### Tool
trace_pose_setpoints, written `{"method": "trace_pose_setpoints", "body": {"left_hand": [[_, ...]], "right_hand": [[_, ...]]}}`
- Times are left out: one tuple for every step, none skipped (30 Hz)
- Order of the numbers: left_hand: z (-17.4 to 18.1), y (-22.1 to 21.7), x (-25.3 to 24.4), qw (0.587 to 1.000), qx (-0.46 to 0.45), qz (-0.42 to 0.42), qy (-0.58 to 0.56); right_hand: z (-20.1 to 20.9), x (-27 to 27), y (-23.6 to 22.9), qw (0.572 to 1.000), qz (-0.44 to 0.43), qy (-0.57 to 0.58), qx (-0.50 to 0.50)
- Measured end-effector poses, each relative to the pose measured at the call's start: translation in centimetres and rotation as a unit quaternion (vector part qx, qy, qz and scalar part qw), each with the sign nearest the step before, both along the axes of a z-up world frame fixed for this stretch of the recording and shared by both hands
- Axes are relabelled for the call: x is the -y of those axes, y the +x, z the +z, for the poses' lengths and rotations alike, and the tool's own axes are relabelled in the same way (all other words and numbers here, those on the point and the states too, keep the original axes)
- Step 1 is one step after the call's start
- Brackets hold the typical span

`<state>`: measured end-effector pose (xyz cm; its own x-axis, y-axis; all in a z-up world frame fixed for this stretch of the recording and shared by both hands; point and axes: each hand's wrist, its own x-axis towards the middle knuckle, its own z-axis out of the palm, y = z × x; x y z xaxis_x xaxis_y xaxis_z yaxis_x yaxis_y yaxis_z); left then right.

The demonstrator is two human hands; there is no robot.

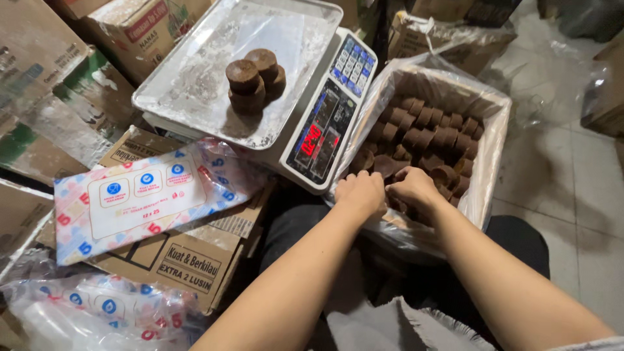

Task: The person weighs cylindrical brown briquettes on a digital scale, then places them into small plastic bags and ties the bags closed. The process repeats with multiple briquettes being weighed and packaged into separate bags.

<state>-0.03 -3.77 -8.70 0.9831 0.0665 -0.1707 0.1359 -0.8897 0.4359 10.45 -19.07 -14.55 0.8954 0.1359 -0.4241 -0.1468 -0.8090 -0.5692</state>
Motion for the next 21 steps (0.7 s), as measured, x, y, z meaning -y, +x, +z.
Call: {"method": "trace_pose_setpoints", "body": {"left_hand": [[-0.6,-0.3,-0.1,1.0,0.004,-0.011,0.008],[-1.0,-0.5,-0.3,1.0,0.007,-0.023,0.016],[-1.4,-0.7,-0.6,0.999,0.011,-0.033,0.023],[-1.6,-0.7,-0.6,0.999,0.018,-0.03,0.025],[-1.7,-0.7,-0.5,0.999,0.024,-0.027,0.027],[-1.8,-0.7,-0.5,0.999,0.031,-0.024,0.028],[-1.9,-0.6,-0.5,0.999,0.033,-0.02,0.027],[-1.9,-0.5,-0.4,0.999,0.036,-0.016,0.025],[-1.9,-0.3,-0.4,0.999,0.038,-0.013,0.023],[-2.0,-0.3,-0.3,0.999,0.047,-0.007,0.024],[-2.2,-0.2,-0.4,0.998,0.058,-0.002,0.024],[-2.4,-0.1,-0.4,0.997,0.068,0.004,0.025],[-2.7,0.1,-0.4,0.998,0.06,0.002,0.028],[-3.0,0.5,-0.5,0.998,0.052,0.001,0.031],[-3.3,0.8,-0.6,0.999,0.043,0.0,0.033],[-3.7,1.1,-0.7,0.999,0.04,0.006,0.03],[-4.1,1.4,-0.7,0.999,0.039,0.012,0.028],[-4.6,1.5,-0.7,0.999,0.037,0.018,0.025],[-5.0,1.8,-0.6,0.998,0.038,0.016,0.037],[-5.3,2.0,-0.5,0.998,0.039,0.013,0.049],[-5.6,2.2,-0.4,0.997,0.041,0.014,0.062]], "right_hand": [[-0.6,0.2,-0.2,1.0,0.002,0.006,0.0],[-1.1,0.4,-0.3,1.0,0.005,0.011,0.0],[-1.5,0.5,-0.3,1.0,0.008,0.017,0.0],[-1.9,0.6,-0.2,0.999,-0.001,0.038,-0.012],[-2.2,0.7,-0.3,0.998,-0.011,0.059,-0.025],[-2.5,0.6,-0.4,0.996,-0.021,0.079,-0.038],[-2.6,0.7,-0.5,0.995,-0.011,0.089,-0.04],[-2.5,0.6,-0.7,0.994,-0.001,0.1,-0.042],[-2.4,0.6,-0.9,0.993,0.007,0.11,-0.045],[-2.1,0.6,-1.1,0.992,0.026,0.106,-0.061],[-1.7,0.6,-1.1,0.991,0.045,0.103,-0.077],[-1.2,0.6,-1.3,0.989,0.063,0.099,-0.092],[-0.8,0.7,-1.2,0.987,0.071,0.104,-0.104],[-0.3,0.9,-1.2,0.984,0.079,0.109,-0.117],[0.0,1.0,-1.2,0.981,0.088,0.113,-0.13],[0.3,1.1,-1.0,0.978,0.09,0.129,-0.137],[0.4,1.3,-0.8,0.975,0.094,0.145,-0.143],[0.4,1.4,-0.5,0.971,0.097,0.161,-0.148],[0.3,1.3,-0.1,0.977,0.111,0.147,-0.105],[0.1,1.1,0.2,0.981,0.124,0.134,-0.062],[-0.1,0.7,0.6,0.982,0.142,0.12,-0.018]]}}
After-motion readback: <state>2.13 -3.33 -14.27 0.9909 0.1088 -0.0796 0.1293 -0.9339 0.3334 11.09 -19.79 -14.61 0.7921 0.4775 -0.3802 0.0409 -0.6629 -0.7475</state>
